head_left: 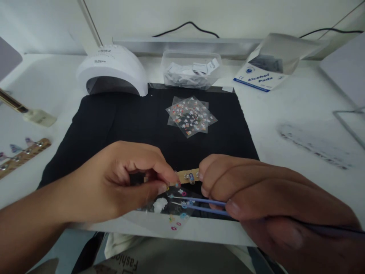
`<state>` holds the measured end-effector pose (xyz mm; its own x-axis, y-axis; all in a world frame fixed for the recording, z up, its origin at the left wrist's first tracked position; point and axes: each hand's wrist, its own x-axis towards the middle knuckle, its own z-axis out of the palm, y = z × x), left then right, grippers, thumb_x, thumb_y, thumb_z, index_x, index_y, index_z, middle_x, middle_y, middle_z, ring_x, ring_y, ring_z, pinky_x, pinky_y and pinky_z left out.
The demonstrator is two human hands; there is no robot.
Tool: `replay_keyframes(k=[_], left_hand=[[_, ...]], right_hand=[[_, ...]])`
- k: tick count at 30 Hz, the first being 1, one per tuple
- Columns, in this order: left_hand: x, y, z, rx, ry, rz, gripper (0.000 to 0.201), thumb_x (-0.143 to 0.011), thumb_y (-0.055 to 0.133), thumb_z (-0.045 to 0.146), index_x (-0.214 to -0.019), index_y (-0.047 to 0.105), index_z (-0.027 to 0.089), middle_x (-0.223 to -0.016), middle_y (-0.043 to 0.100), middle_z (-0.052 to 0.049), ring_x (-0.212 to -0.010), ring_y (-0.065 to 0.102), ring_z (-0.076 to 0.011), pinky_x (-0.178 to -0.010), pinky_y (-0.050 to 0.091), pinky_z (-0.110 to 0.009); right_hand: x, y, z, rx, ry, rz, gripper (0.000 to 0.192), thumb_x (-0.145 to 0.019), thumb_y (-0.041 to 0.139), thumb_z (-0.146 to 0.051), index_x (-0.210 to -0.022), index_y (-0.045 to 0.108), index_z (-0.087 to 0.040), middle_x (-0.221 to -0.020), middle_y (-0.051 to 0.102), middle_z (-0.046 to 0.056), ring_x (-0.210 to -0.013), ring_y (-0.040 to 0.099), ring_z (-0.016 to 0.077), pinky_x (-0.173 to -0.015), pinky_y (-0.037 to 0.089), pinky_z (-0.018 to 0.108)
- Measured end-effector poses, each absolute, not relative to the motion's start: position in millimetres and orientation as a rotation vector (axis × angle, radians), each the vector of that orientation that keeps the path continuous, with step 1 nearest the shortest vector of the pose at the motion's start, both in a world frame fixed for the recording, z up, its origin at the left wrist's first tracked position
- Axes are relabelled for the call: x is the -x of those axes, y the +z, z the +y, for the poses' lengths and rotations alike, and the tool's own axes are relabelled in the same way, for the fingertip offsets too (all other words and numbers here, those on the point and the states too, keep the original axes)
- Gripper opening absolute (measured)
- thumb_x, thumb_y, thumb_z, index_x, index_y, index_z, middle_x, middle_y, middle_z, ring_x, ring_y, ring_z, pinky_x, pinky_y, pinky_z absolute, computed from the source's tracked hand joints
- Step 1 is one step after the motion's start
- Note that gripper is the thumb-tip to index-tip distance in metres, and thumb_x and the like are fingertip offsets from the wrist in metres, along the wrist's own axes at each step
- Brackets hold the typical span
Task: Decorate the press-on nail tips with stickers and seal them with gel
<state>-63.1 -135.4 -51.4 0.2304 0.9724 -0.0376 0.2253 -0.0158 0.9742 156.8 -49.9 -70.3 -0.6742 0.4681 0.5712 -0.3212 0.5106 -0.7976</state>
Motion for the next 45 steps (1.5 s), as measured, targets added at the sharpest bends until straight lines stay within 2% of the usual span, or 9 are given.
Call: replay_keyframes(k=[7, 20, 26, 31, 37, 39, 42, 45], left_hand=[[63.2, -51.7, -136.8, -1.425, 0.925, 1.183, 0.013, -0.087, 0.062, 0.01, -0.088, 0.072, 0.017, -0.077, 0.066, 0.001, -0.062, 0.058, -0.0063, -0.054, 0.045, -0.013], [63.7, -51.8, -135.3, -1.464, 0.904, 1.18, 0.014, -0.088, 0.061, 0.009, -0.091, 0.072, 0.016, -0.079, 0.065, 0.001, -0.063, 0.057, -0.0059, -0.055, 0.044, -0.013], [63.6, -52.1, -136.7, -1.452, 0.913, 1.193, 0.014, -0.088, 0.06, 0.01, -0.089, 0.072, 0.016, -0.078, 0.065, 0.0, -0.063, 0.057, -0.0067, -0.054, 0.045, -0.014], [61.6, -51.0, -137.3, -1.452, 0.915, 1.216, 0.013, -0.086, 0.062, 0.011, -0.087, 0.073, 0.017, -0.076, 0.065, 0.001, -0.06, 0.056, -0.0057, -0.052, 0.043, -0.012], [60.0, -51.4, -136.4, -1.43, 0.919, 1.229, 0.013, -0.086, 0.061, 0.012, -0.086, 0.073, 0.017, -0.076, 0.065, 0.001, -0.059, 0.055, -0.0055, -0.051, 0.042, -0.012], [59.7, -51.4, -136.0, -1.438, 0.915, 1.236, 0.013, -0.086, 0.061, 0.012, -0.086, 0.073, 0.016, -0.077, 0.065, 0.001, -0.06, 0.056, -0.0057, -0.052, 0.043, -0.012], [59.7, -51.1, -136.4, -1.448, 0.913, 1.244, 0.014, -0.086, 0.061, 0.011, -0.086, 0.073, 0.016, -0.077, 0.065, 0.001, -0.06, 0.056, -0.0055, -0.052, 0.043, -0.012], [60.0, -51.6, -137.6, -1.436, 0.919, 1.239, 0.013, -0.087, 0.061, 0.012, -0.085, 0.073, 0.015, -0.076, 0.065, 0.0, -0.059, 0.055, -0.0056, -0.051, 0.042, -0.013]], right_hand=[[-161.9, -72.2, -43.7, 0.054, 1.249, -2.012, 0.023, -0.1, 0.051, -0.033, -0.09, 0.065, -0.017, -0.073, 0.068, 0.005, -0.068, 0.067, 0.0172, -0.068, 0.06, 0.037], [-159.2, -72.2, -43.9, 0.037, 1.218, -2.002, 0.023, -0.1, 0.051, -0.031, -0.094, 0.068, -0.018, -0.074, 0.068, 0.004, -0.07, 0.068, 0.0167, -0.071, 0.061, 0.036], [-161.0, -74.0, -43.5, 0.026, 1.216, -2.036, 0.022, -0.1, 0.049, -0.027, -0.105, 0.07, -0.02, -0.077, 0.071, 0.006, -0.07, 0.069, 0.0185, -0.073, 0.061, 0.039], [-158.4, -73.0, -45.1, 0.021, 1.246, -2.011, 0.017, -0.099, 0.053, -0.025, -0.096, 0.069, -0.018, -0.074, 0.069, 0.004, -0.068, 0.068, 0.0171, -0.071, 0.062, 0.037], [-155.6, -72.4, -51.4, 0.089, 1.202, -1.961, 0.022, -0.099, 0.053, -0.03, -0.086, 0.066, -0.018, -0.069, 0.068, 0.003, -0.064, 0.068, 0.0151, -0.068, 0.062, 0.033], [-154.2, -71.4, -52.2, 0.059, 1.18, -1.97, 0.024, -0.101, 0.05, -0.028, -0.087, 0.066, -0.017, -0.068, 0.068, 0.004, -0.062, 0.068, 0.0154, -0.067, 0.062, 0.033], [-150.7, -68.5, -51.6, 0.056, 1.128, -1.928, 0.037, -0.105, 0.034, -0.027, -0.093, 0.068, -0.016, -0.062, 0.066, 0.005, -0.059, 0.067, 0.017, -0.064, 0.062, 0.035], [-148.6, -63.1, -49.5, 0.019, 1.097, -1.977, 0.04, -0.105, 0.032, -0.026, -0.095, 0.07, -0.016, -0.058, 0.064, 0.006, -0.057, 0.066, 0.0176, -0.063, 0.061, 0.035]])
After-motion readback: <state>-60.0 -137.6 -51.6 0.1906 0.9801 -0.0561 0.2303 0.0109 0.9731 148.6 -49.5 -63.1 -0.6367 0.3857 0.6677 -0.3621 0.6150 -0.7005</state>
